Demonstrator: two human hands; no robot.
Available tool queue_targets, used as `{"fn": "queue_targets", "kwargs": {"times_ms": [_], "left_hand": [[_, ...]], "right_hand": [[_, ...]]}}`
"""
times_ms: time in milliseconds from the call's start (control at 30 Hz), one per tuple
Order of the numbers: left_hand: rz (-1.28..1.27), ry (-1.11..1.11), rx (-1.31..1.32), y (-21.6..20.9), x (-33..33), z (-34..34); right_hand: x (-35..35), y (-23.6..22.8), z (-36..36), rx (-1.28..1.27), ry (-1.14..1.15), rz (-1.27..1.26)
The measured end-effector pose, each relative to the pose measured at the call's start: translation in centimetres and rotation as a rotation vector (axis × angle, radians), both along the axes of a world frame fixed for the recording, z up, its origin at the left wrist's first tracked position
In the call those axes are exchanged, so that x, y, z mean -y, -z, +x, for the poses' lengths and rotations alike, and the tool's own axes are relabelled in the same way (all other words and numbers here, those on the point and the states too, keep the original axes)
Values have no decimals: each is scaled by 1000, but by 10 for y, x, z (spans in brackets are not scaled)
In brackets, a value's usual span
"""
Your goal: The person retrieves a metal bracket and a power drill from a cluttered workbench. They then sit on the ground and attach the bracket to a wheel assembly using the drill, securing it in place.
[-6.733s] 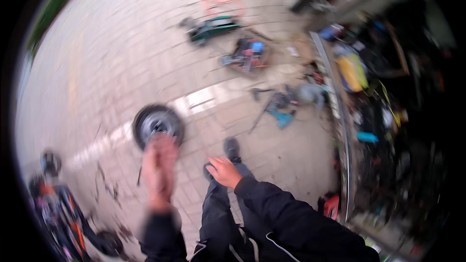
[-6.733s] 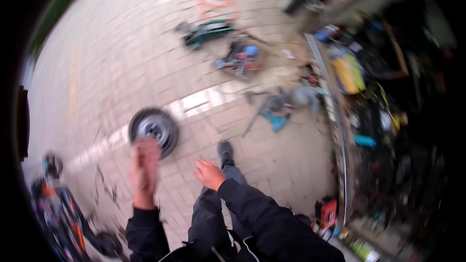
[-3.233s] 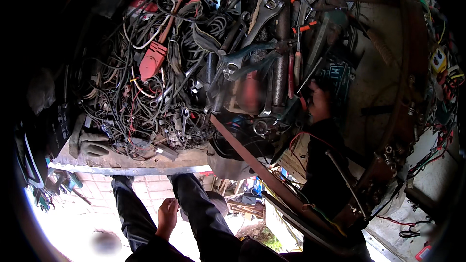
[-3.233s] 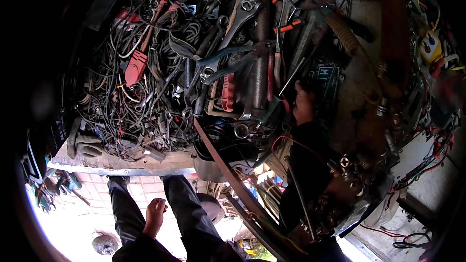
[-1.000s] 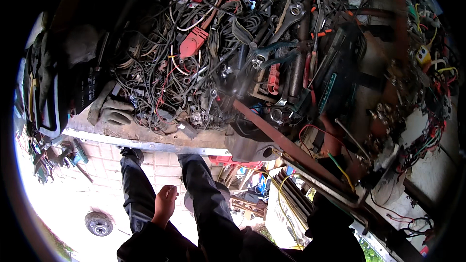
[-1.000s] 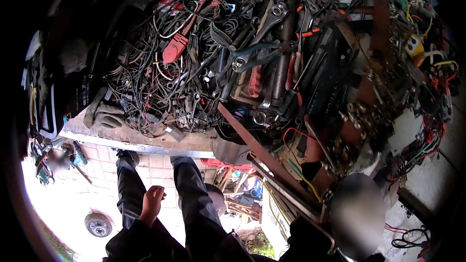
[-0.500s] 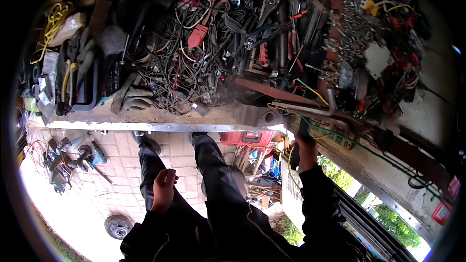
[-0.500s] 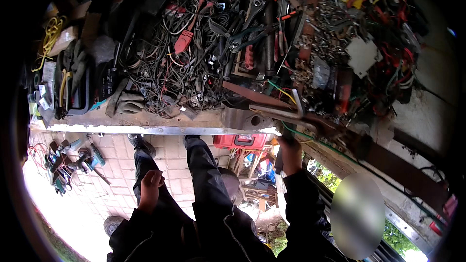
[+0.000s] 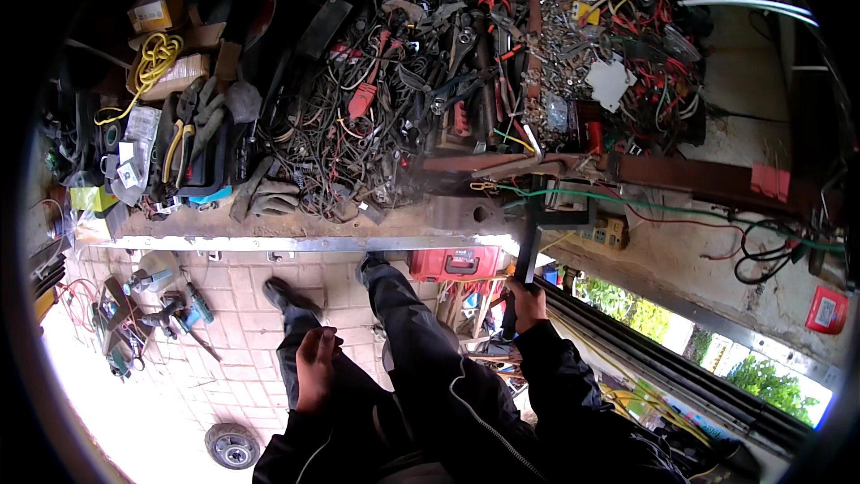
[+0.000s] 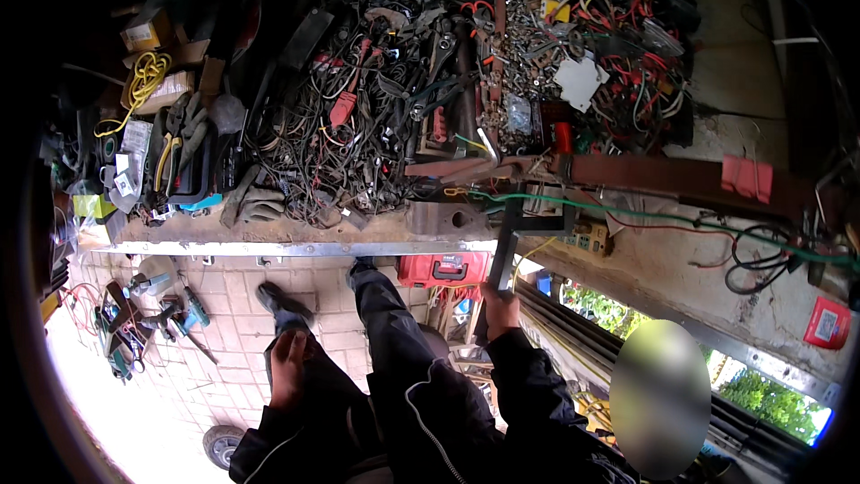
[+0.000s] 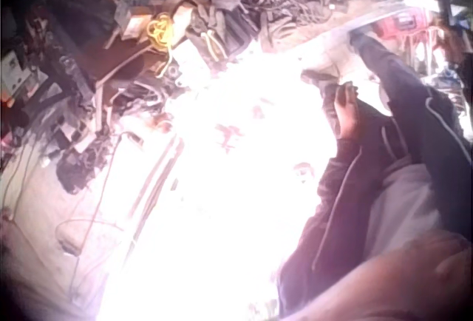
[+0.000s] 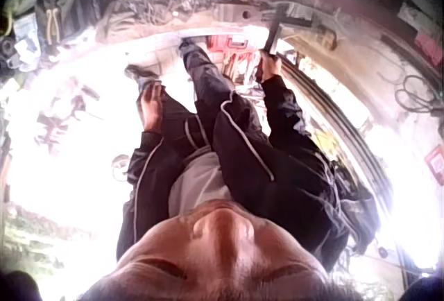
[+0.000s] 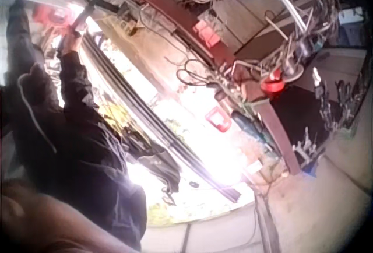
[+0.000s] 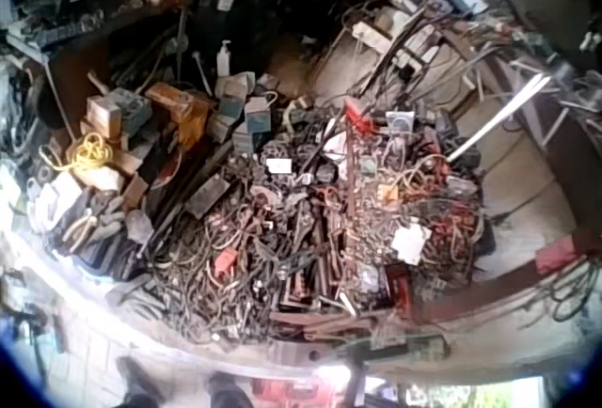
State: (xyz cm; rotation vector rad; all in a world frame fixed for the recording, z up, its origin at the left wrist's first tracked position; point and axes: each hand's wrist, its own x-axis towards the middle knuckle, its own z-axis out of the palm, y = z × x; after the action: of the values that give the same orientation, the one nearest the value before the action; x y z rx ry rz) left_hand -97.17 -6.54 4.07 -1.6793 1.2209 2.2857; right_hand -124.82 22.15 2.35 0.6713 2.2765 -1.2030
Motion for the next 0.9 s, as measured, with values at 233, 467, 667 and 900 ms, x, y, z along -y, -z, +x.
{"fn": "queue_targets", "kwargs": {"times_ms": [233, 467, 667, 900], "left_hand": [[-73, 6, -15, 1, 5, 59], [-33, 19, -51, -11, 36, 114], [-60, 76, -91, -25, 52, 132], [-152, 155, -86, -26, 30, 159]], "right_hand": [[26, -2, 53, 119, 80, -111], [73, -29, 76, 130, 268, -284], [39, 2, 139, -192, 139, -164], [-102, 1, 254, -423, -462, 336]]}}
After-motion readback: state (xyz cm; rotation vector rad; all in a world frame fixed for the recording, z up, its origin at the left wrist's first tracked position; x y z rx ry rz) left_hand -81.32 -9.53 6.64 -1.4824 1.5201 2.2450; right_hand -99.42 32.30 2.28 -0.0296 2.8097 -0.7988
